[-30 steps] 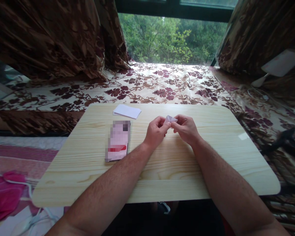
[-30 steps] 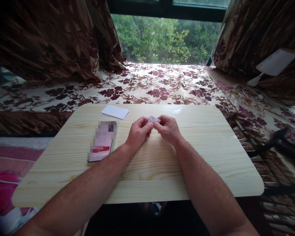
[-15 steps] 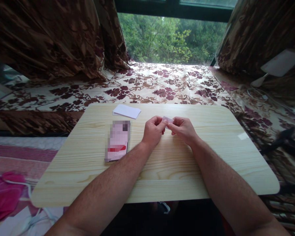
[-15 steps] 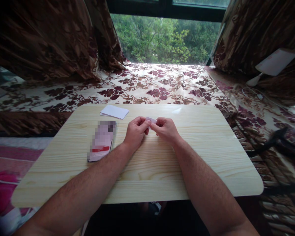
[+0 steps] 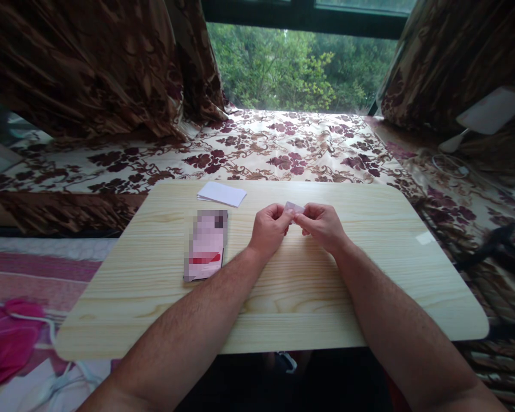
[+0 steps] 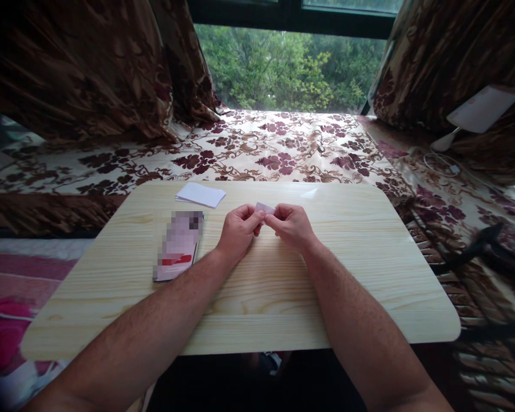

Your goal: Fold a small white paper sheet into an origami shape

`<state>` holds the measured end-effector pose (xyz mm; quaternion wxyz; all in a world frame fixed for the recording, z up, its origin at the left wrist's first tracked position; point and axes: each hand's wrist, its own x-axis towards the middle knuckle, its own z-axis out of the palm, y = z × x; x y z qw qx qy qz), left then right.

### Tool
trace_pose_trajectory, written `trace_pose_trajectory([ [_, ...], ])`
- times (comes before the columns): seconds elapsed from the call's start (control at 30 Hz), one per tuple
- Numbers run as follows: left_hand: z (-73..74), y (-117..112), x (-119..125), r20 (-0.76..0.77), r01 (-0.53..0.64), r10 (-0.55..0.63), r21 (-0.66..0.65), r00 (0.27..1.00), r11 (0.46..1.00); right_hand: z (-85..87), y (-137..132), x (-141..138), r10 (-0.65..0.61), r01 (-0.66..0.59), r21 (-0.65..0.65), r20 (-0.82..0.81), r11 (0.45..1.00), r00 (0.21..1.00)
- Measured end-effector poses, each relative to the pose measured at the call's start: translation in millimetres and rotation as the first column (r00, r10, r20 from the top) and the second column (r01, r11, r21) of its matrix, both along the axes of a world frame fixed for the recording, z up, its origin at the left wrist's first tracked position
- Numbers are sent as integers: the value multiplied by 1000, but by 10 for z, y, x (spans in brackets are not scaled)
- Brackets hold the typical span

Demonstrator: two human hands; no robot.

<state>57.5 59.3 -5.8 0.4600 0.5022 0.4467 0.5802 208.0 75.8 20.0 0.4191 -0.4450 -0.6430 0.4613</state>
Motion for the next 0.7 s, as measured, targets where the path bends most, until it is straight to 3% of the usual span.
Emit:
trace_pose_trajectory([
  [0.2,26,13,27,91,-84,87,-31,992,996,-13,-2,-14,35,-38,-53,-50,998,998],
  [0.47,47,17,28,153,-69,76,-52,985,996,-17,-2,-21,17,-17,6,27,1000,999],
  [0.7,73,9,31,217,-109,123,-76,969,991,-12,-42,-55,27,-23,50,-80,999,996],
])
